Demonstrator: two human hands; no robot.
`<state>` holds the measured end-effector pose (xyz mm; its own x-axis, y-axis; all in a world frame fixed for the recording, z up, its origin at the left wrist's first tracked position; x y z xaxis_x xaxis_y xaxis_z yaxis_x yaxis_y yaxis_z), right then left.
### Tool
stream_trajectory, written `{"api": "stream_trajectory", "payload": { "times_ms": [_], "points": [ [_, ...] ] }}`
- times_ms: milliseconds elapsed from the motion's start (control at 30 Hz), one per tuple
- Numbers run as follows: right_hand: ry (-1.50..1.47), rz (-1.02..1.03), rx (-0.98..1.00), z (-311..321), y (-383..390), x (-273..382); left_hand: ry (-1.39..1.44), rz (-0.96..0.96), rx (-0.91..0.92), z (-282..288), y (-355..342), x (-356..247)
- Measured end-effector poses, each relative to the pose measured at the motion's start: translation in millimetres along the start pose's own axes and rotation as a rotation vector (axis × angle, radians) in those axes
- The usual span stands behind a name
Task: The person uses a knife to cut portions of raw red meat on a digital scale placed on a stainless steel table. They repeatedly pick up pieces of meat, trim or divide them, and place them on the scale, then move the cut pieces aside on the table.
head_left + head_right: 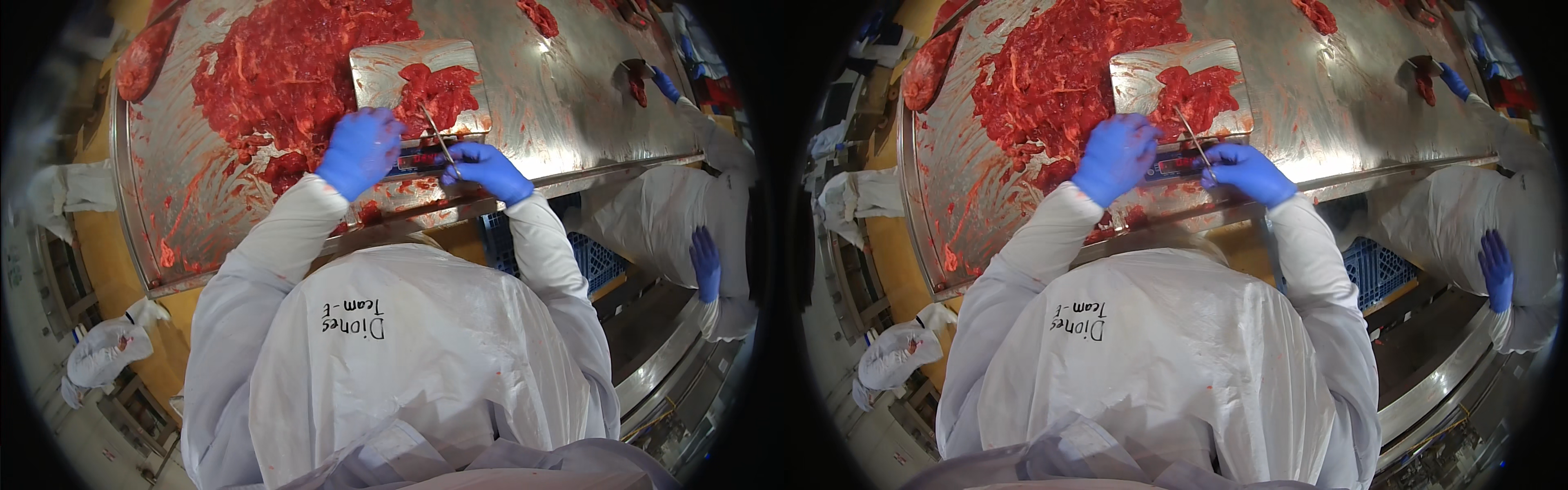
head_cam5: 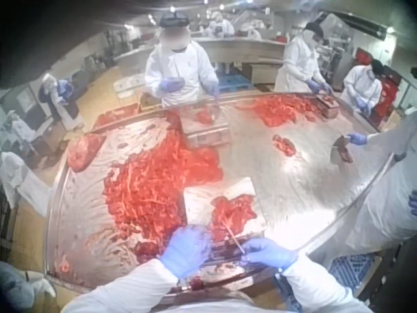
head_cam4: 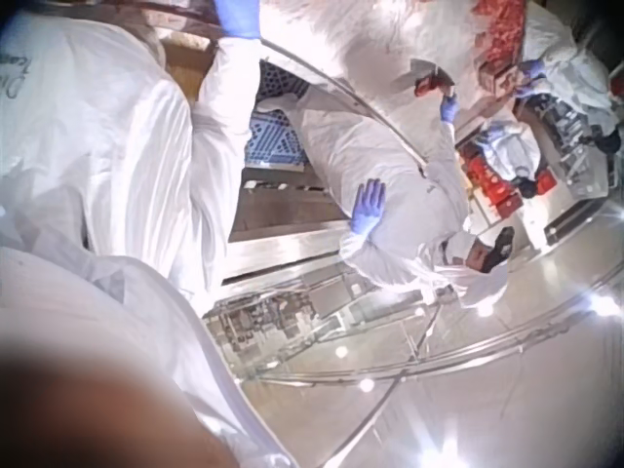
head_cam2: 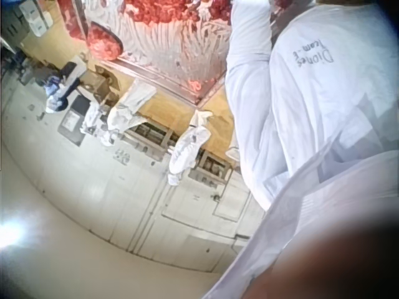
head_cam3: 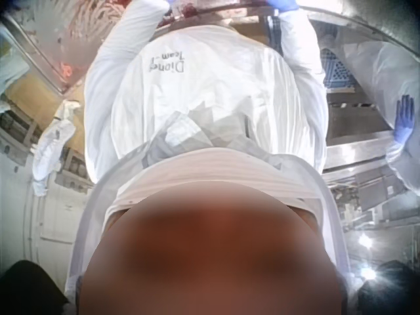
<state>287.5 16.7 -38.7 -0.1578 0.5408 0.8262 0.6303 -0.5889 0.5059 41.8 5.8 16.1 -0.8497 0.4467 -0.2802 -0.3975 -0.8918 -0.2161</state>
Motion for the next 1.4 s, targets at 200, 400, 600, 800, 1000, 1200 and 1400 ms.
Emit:
{"api": "stream_trajectory", "payload": {
  "times_ms": [200,400,600,800,1000,1200,1400],
  "points": [
    [0.092,0.218,0.057,-43,29,26,0.415,0.264,-0.179,8,32,44],
    [0.945,0.846,-0.094,-118,-70,65,0.379,0.419,-0.272,-19,61,97],
    [0.641,0.557,-0.936,56,-86,95,0.246,0.719,-0.072,9,130,160],
    [0.384,0.363,-1.002,113,-22,-20,0.086,0.45,0.335,-45,172,68],
    [0.634,0.296,-0.868,10,23,-81,0.182,0.544,0.318,-40,145,138],
    [0.632,0.284,-0.886,23,23,-89,0.65,0.255,0.356,58,9,89],
    [0.615,0.325,-0.863,20,24,-83,0.677,0.277,0.211,48,-62,24]
  ]
}}
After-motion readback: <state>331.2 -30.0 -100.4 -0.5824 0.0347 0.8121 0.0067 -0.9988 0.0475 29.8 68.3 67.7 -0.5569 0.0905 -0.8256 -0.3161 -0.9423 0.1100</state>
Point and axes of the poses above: each hand's wrist, its own y-axis away from the middle knuckle, its own z-axis out of the back of the hand, x = y × z, the point moved 4 cm from there along -y, towards the middle knuckle
